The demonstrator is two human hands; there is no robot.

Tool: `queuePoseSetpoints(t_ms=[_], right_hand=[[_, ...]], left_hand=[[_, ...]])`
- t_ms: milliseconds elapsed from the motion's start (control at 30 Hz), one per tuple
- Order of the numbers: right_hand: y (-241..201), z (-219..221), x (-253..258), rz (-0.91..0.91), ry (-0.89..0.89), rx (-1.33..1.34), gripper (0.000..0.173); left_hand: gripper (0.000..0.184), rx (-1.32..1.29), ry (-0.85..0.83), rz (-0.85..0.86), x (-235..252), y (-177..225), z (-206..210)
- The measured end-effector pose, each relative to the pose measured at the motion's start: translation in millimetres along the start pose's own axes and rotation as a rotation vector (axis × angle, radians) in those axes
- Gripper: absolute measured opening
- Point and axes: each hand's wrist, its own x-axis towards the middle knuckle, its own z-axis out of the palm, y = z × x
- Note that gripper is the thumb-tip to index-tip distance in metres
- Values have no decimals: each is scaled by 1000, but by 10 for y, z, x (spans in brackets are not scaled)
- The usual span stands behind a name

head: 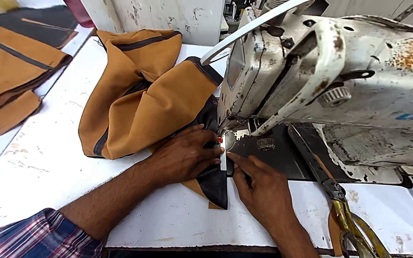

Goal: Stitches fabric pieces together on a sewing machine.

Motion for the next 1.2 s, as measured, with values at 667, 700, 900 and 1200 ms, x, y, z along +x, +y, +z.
queuePoseSetpoints(t_ms=[667, 700, 900, 1200], right_hand=[[-37, -37, -6, -2, 2, 45, 35], [-36, -37, -6, -3, 0, 45, 35], [-41, -43, -2, -9, 0, 38, 35], [-35, -37, -7, -13, 8, 31, 35]], left_hand=[[43, -48, 26, 10, -156, 96, -48], [42, -57, 31, 17, -157, 94, -45], [37, -119, -2, 90, -158, 11, -55], [36, -131, -34, 122, -155, -35, -63]])
